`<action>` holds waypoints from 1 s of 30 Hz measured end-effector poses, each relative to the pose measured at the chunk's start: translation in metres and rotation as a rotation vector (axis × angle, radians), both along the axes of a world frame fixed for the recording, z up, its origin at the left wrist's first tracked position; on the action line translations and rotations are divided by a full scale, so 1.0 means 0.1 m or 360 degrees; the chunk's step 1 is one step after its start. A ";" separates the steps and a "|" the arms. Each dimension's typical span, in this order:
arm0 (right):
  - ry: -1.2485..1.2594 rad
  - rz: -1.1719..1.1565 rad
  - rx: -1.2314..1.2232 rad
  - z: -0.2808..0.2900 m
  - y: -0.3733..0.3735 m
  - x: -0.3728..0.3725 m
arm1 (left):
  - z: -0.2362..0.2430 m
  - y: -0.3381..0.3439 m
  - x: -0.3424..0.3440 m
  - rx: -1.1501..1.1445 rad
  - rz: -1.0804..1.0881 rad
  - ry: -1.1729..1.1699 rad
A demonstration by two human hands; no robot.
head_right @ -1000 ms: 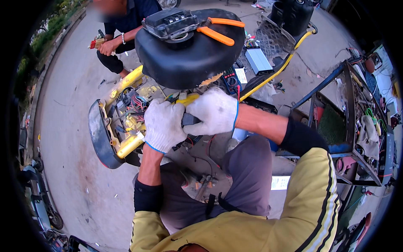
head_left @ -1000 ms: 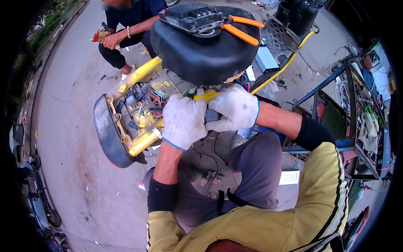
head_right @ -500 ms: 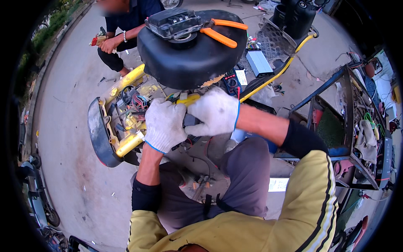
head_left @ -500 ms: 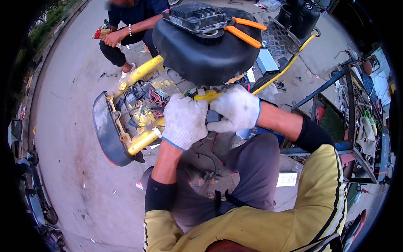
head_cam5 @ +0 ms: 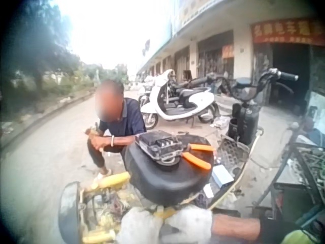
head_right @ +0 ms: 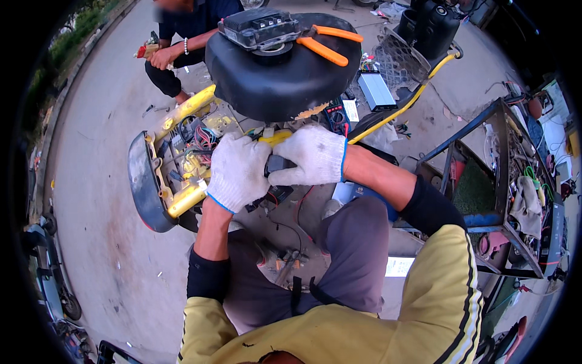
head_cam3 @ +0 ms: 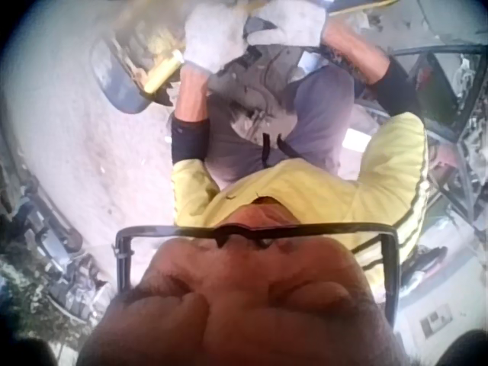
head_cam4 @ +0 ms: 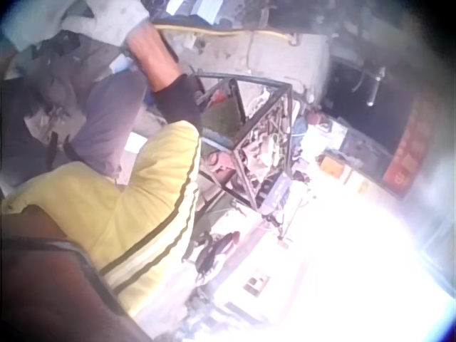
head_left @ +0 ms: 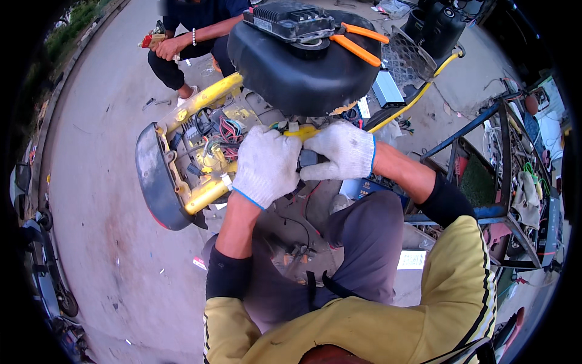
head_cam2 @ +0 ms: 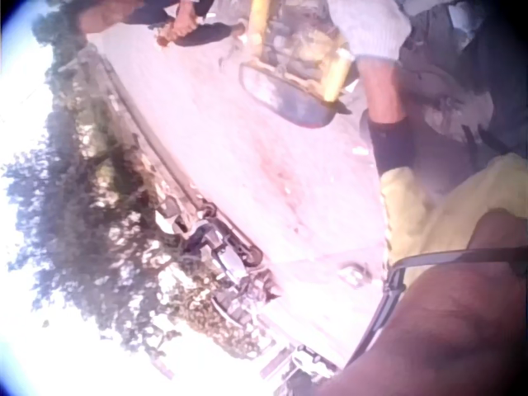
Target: The person works on the exposed wiring under the seat of a yellow electric scooter, using gloved hands to connect and secure wire connectors. A multimeter is visible nearby, and another person sits in the background.
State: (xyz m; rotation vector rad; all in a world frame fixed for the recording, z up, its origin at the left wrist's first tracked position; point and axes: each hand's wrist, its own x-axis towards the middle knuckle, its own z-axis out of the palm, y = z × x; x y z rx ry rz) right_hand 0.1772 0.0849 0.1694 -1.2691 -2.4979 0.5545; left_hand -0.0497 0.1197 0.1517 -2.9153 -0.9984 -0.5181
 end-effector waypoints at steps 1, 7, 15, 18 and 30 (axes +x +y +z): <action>0.0014 -0.0056 -0.0038 -0.01 -0.02 -0.01 | -0.01 0.01 0.00 0.0016 -0.0026 -0.0102; 0.0342 -0.0344 -0.0479 -0.04 -0.12 0.01 | -0.07 -0.06 -0.08 0.0044 -0.0145 -0.0674; 0.0919 -0.0635 -0.0680 -0.47 -0.29 -0.12 | -0.12 -0.10 -0.22 0.0095 -0.0155 -0.0588; 0.1058 -0.0606 -0.0821 -0.59 -0.27 -0.08 | -0.12 -0.11 -0.27 0.0125 -0.0117 -0.0499; 0.1491 -0.0768 -0.1057 -0.58 -0.27 -0.14 | -0.14 -0.09 -0.22 0.0283 -0.0014 -0.0447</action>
